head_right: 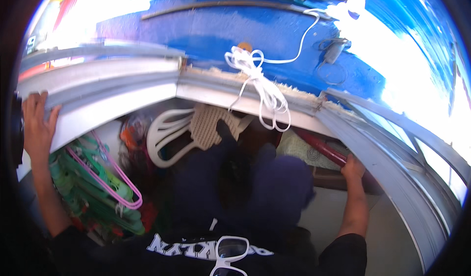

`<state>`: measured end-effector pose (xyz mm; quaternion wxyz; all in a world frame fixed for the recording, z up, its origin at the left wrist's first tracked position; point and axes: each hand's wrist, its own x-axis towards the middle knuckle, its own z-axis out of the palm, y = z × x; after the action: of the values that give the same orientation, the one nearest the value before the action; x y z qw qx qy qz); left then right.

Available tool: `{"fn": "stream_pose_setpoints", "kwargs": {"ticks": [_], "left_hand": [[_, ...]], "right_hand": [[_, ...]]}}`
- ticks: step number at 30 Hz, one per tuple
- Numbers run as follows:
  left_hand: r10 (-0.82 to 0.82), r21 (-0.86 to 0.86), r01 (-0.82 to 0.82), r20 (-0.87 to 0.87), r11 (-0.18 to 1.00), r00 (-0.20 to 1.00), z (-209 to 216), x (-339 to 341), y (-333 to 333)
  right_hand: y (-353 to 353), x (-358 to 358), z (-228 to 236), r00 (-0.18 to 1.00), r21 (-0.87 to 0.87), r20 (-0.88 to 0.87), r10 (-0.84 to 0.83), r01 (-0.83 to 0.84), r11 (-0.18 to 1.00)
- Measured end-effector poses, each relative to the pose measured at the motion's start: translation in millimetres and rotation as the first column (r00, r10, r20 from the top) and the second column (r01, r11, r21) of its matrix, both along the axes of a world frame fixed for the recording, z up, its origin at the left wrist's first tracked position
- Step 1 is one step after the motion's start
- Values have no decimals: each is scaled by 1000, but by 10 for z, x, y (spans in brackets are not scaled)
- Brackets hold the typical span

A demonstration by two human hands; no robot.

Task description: The person retrieves a coiled white cable and places it on a window sill, then moves a plastic chair and climbs onto a blue corrugated roof. They use a tape measure to measure distances on the roof and around an air conditioning unit, adjusting the tape and repositioning as needed.

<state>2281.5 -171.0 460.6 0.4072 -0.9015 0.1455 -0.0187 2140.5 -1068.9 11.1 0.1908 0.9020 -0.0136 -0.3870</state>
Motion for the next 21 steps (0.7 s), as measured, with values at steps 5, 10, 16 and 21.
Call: {"fn": "stream_pose_setpoints", "kwargs": {"ticks": [5, 10, 16, 21], "left_hand": [[41, -53, -36, 81, 998, 996, -66, 66, -453], [99, -140, -85, 98, 986, 990, -63, 114, -690], [348, -254, -324, 56, 911, 936, -20, 122, -900], [455, -324, -426, 18, 845, 890, 19, 215, -992]], "right_hand": [[-155, -230, -199, 975, 96, 202, -89, 71, 993], [-215, -413, -329, 938, 117, 254, -237, 214, 970], [727, -168, -165, 825, 326, 281, -491, 399, 857], [2312, 1631, 641, 700, 763, -430, -570, 620, 186]]}}
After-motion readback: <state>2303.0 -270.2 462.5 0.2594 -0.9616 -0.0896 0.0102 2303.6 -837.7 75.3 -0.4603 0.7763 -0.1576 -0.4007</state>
